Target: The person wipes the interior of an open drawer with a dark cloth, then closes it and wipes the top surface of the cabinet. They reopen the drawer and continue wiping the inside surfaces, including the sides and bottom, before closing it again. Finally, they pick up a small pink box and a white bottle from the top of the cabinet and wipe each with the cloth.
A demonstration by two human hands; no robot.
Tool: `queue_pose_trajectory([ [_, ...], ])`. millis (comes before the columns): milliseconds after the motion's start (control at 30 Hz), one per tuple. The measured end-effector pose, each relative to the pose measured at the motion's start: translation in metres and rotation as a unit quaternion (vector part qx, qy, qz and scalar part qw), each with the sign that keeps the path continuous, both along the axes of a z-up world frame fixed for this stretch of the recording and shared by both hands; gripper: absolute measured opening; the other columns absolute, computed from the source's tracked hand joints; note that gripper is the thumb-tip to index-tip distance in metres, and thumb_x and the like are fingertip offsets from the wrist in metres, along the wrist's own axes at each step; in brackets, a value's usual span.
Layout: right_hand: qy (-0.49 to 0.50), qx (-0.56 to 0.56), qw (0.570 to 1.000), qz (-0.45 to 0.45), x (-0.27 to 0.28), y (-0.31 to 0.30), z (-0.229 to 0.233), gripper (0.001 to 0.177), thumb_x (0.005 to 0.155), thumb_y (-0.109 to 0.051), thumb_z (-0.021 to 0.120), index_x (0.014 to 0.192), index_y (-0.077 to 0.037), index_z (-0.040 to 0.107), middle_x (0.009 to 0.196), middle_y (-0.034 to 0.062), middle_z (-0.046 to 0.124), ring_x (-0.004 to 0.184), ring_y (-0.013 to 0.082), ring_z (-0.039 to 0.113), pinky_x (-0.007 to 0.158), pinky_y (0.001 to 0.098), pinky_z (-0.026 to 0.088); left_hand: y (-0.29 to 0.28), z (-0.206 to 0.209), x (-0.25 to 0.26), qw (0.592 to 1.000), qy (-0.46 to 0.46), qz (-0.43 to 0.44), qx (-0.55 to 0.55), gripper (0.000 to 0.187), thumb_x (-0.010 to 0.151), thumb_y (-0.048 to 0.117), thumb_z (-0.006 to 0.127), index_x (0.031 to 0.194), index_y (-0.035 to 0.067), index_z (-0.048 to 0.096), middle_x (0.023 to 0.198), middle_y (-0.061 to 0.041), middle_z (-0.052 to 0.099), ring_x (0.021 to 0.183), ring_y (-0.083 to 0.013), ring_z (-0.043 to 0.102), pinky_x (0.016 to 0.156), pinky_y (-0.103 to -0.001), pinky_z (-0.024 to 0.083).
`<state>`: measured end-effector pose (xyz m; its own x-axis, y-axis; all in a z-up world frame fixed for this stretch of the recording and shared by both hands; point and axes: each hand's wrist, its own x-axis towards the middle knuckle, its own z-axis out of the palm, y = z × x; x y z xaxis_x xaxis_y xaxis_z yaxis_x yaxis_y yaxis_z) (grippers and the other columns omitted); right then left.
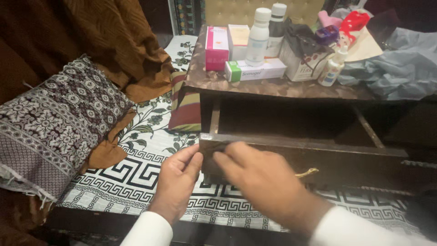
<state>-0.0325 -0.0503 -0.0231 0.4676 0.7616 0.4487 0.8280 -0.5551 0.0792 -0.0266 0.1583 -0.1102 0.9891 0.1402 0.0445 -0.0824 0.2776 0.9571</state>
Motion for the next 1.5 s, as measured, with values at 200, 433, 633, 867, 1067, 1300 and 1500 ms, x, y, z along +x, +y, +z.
queue_pose_trajectory([
  [200,-0.027,-0.137,0.989,0.038,-0.003,0.023,-0.002,0.049,0.084,-0.013,0.062,0.130,0.003,0.059,0.096,0.0093,0.057,0.086,0.0224,0.064,0.061,0.0366,0.056,0.006,-0.002,0.003,1.000,0.008,0.012,-0.014,0.035,0.092,0.005,0.066,0.125,-0.005,0.069,0.109,-0.007,0.077,0.094,-0.0090,0.069,0.083,-0.023,0.056],
  [433,-0.076,-0.022,0.996,0.037,0.008,0.020,-0.001,0.053,0.083,-0.015,0.062,0.134,0.001,0.060,0.097,0.0062,0.055,0.089,0.0209,0.063,0.065,0.0340,0.054,0.014,-0.008,0.011,0.996,0.021,-0.030,-0.081,0.036,0.093,0.003,0.067,0.127,-0.009,0.068,0.111,-0.012,0.073,0.096,-0.0148,0.067,0.085,-0.028,0.055],
  [633,0.013,-0.210,0.977,0.013,0.001,0.014,-0.015,0.058,0.084,-0.014,0.062,0.140,0.000,0.053,0.102,0.0068,0.055,0.086,0.0224,0.064,0.063,0.0371,0.056,0.015,-0.005,0.012,0.995,0.038,-0.022,-0.086,0.037,0.089,0.004,0.068,0.125,-0.006,0.069,0.113,-0.011,0.076,0.100,-0.0138,0.069,0.092,-0.028,0.055],
  [867,-0.025,-0.183,0.982,-0.041,0.001,-0.036,-0.021,0.062,0.078,-0.015,0.065,0.138,-0.006,0.054,0.108,0.0054,0.058,0.088,0.0208,0.067,0.061,0.0366,0.056,-0.002,0.001,0.003,1.000,0.016,0.023,-0.005,0.033,0.095,0.010,0.064,0.124,-0.005,0.069,0.106,-0.011,0.075,0.094,-0.0135,0.067,0.087,-0.028,0.054],
  [1067,-0.050,-0.181,0.980,-0.065,-0.008,-0.073,-0.051,0.074,0.066,-0.013,0.066,0.139,-0.006,0.054,0.110,0.0062,0.059,0.088,0.0215,0.071,0.065,0.0365,0.058,-0.021,0.007,-0.006,0.995,-0.013,0.067,0.072,0.028,0.101,0.011,0.053,0.124,-0.002,0.063,0.108,-0.010,0.075,0.097,-0.0126,0.068,0.087,-0.027,0.054],
  [1300,0.164,-0.201,0.884,-0.390,-0.014,-0.161,-0.064,0.060,0.089,-0.023,0.066,0.146,-0.036,0.051,0.113,-0.0021,0.058,0.081,0.0154,0.071,0.066,0.0297,0.063,-0.027,0.008,-0.007,0.992,-0.022,0.080,0.093,0.030,0.102,0.012,0.049,0.127,-0.001,0.059,0.112,-0.012,0.075,0.100,-0.0132,0.068,0.089,-0.027,0.054],
  [1500,0.062,0.099,0.896,-0.428,-0.035,-0.206,-0.045,0.053,0.075,-0.020,0.076,0.126,-0.026,0.063,0.109,0.0029,0.063,0.077,0.0261,0.072,0.067,0.0399,0.060,-0.030,0.005,-0.005,0.986,-0.030,0.111,0.124,0.036,0.103,0.014,0.050,0.134,-0.002,0.055,0.115,-0.013,0.073,0.102,-0.0145,0.067,0.088,-0.027,0.053],
])
